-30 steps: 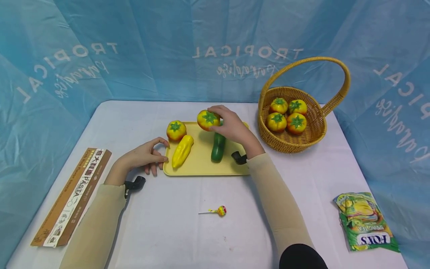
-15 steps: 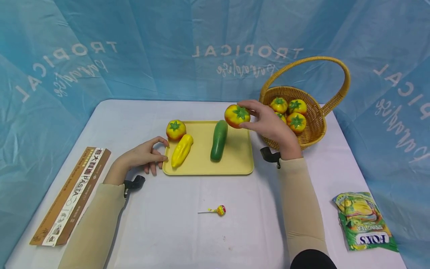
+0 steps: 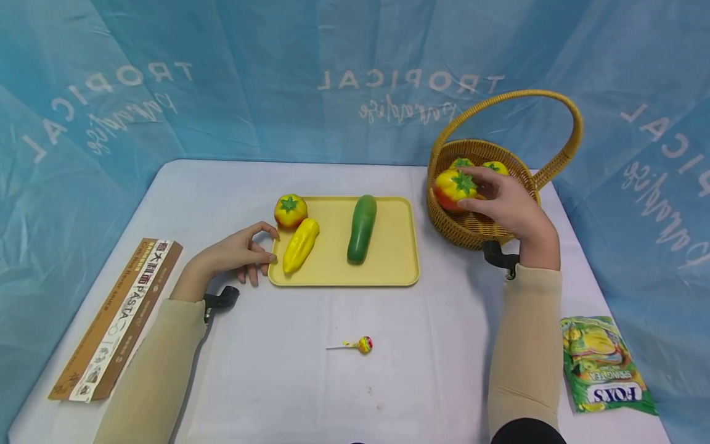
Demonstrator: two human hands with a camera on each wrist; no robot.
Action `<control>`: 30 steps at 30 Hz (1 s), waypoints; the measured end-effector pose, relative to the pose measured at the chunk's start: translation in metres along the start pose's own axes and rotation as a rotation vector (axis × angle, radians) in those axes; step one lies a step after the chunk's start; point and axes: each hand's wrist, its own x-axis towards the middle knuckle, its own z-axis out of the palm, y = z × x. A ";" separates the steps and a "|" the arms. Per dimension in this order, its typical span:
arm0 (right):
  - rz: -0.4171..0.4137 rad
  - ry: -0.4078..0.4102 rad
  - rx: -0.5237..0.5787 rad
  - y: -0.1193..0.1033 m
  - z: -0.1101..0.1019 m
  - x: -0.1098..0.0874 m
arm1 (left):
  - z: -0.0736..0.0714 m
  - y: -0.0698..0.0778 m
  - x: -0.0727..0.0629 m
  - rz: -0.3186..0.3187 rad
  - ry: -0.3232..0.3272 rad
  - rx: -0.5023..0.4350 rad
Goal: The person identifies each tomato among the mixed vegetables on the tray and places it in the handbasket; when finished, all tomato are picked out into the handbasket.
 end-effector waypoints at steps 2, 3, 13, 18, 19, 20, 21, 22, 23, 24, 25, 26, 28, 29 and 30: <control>0.034 -0.001 -0.003 0.007 -0.004 0.000 | -0.001 0.001 0.000 -0.001 0.000 -0.002; 0.048 -0.010 -0.006 0.011 -0.007 0.000 | -0.001 0.001 -0.001 -0.002 -0.001 -0.002; 0.131 -0.110 -0.068 0.039 -0.014 0.004 | 0.000 0.001 -0.001 -0.005 -0.001 -0.001; 0.139 -0.125 -0.082 0.042 -0.014 0.005 | 0.000 0.000 0.000 0.007 0.003 0.009; 0.140 -0.128 -0.086 0.043 -0.014 0.005 | 0.000 0.000 0.000 0.008 0.003 0.010; 0.138 -0.129 -0.091 0.043 -0.014 0.006 | 0.000 0.000 0.000 0.008 0.004 0.011; 0.136 -0.132 -0.097 0.044 -0.014 0.006 | 0.000 0.000 0.000 0.008 0.006 0.012; 0.133 -0.135 -0.101 0.044 -0.014 0.006 | 0.000 0.000 0.000 0.007 0.006 0.013; 0.128 -0.137 -0.103 0.045 -0.014 0.006 | 0.000 0.000 0.000 0.006 0.006 0.013; 0.122 -0.138 -0.106 0.045 -0.013 0.006 | 0.001 0.000 0.000 0.004 0.007 0.013; 0.115 -0.141 -0.101 0.045 -0.013 0.006 | 0.001 0.000 0.000 0.003 0.008 0.012; 0.109 -0.141 -0.095 0.045 -0.013 0.006 | 0.001 0.000 0.000 0.002 0.008 0.012; 0.100 -0.140 -0.078 0.045 -0.012 0.005 | 0.001 0.000 0.000 0.001 0.009 0.012; 0.094 -0.137 -0.069 0.045 -0.012 0.005 | 0.001 0.000 0.000 0.000 0.010 0.011; 0.090 -0.134 -0.062 0.045 -0.013 0.004 | 0.000 0.000 0.000 -0.001 0.011 0.011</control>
